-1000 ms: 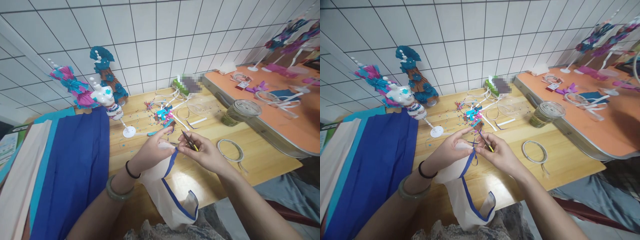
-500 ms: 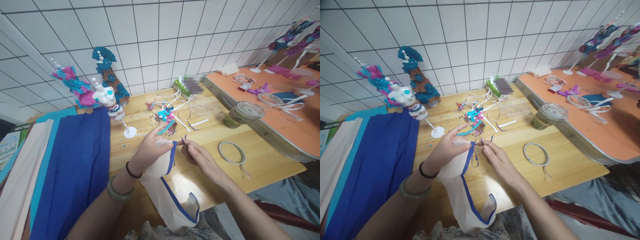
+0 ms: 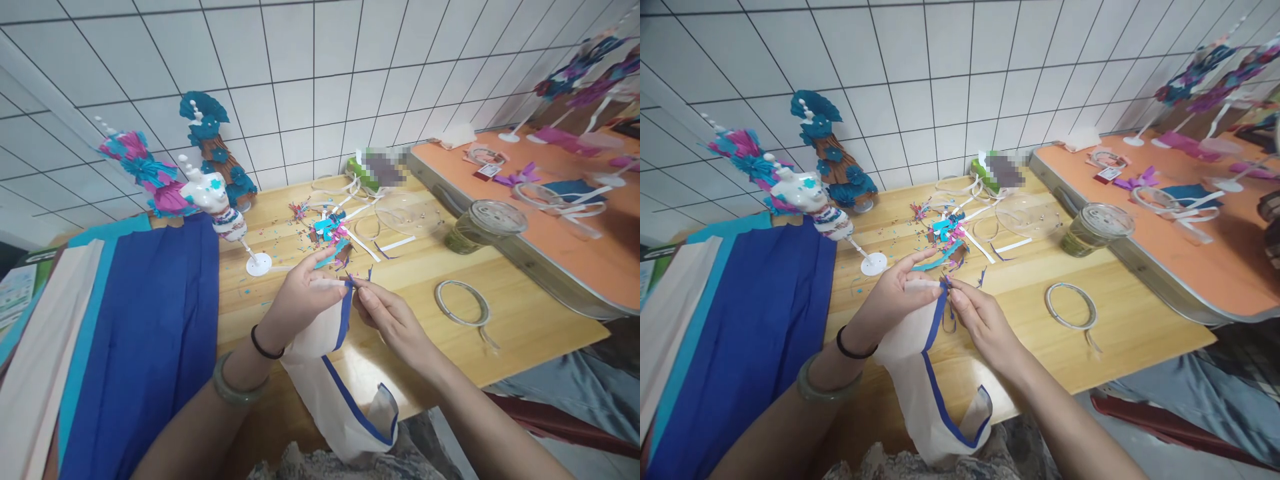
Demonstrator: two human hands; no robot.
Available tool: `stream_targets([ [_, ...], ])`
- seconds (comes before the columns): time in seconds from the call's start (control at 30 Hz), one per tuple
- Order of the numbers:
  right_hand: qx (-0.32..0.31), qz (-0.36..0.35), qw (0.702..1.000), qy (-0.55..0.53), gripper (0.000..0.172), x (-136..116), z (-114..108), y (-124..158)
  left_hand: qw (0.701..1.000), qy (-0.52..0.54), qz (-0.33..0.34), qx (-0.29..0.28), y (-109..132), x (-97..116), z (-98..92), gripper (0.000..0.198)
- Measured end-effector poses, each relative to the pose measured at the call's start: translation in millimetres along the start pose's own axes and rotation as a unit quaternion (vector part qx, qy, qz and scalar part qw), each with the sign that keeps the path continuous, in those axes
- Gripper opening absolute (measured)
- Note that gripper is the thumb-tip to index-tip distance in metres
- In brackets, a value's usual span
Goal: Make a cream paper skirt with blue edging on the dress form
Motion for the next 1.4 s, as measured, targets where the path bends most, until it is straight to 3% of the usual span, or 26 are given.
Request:
stream_targets([
  [0.47, -0.011, 0.034, 0.995, -0.088, 0.032, 5.3, 4.3, -2.9, 1.000, -0.012, 0.008, -0.013, 0.6, 2.1, 2.9, 0.064],
  [0.73, 0.050, 0.063, 0.987, -0.138, 0.039, 10.5, -23.5, -2.9, 0.999, -0.031, 0.006, -0.009, -0.3, 0.9, -0.7, 0.066],
  [0.87, 0.035, 0.069, 0.994, -0.081, 0.043, 7.7, -26.6, -0.1, 0.999, -0.035, 0.008, 0.002, -0.3, 3.7, -2.8, 0.066],
  [0.97, 0.056, 0.064, 0.992, 0.089, 0.048, 5.6, -47.5, 0.3, 0.999, -0.027, 0.009, 0.015, 0.9, 5.6, -6.5, 0.063],
  [1.03, 0.085, 0.072, 0.962, 0.249, 0.048, 9.1, -70.3, 0.9, 1.000, -0.013, 0.008, 0.014, 1.8, 5.7, -8.2, 0.060],
  [1.1, 0.095, 0.127, 0.901, 0.404, 0.046, 25.1, -92.7, 3.1, 1.000, 0.004, 0.007, 0.014, 2.8, 5.6, -11.1, 0.061],
  [1.23, 0.095, 0.197, 0.796, 0.565, 0.042, 57.4, -118.1, 10.5, 0.999, 0.028, 0.024, 0.028, 6.3, 10.7, -20.5, 0.062],
  [1.33, 0.093, 0.170, 0.766, 0.613, 0.038, 54.9, -111.1, 9.7, 0.997, 0.033, 0.053, 0.034, 10.3, 20.7, -25.6, 0.059],
  [1.4, 0.123, 0.114, 0.777, 0.607, 0.036, 29.1, -100.2, 6.8, 0.997, 0.032, 0.065, 0.040, 13.3, 26.9, -27.5, 0.059],
])
Point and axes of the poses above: each hand's wrist, its own y-axis away from the middle knuckle, its own z-axis out of the palm, x = y × z, the point moved 10 cm from there along -y, towards the middle knuckle, and after that the axes turned 8 degrees about -x, right-handed, at the moved point
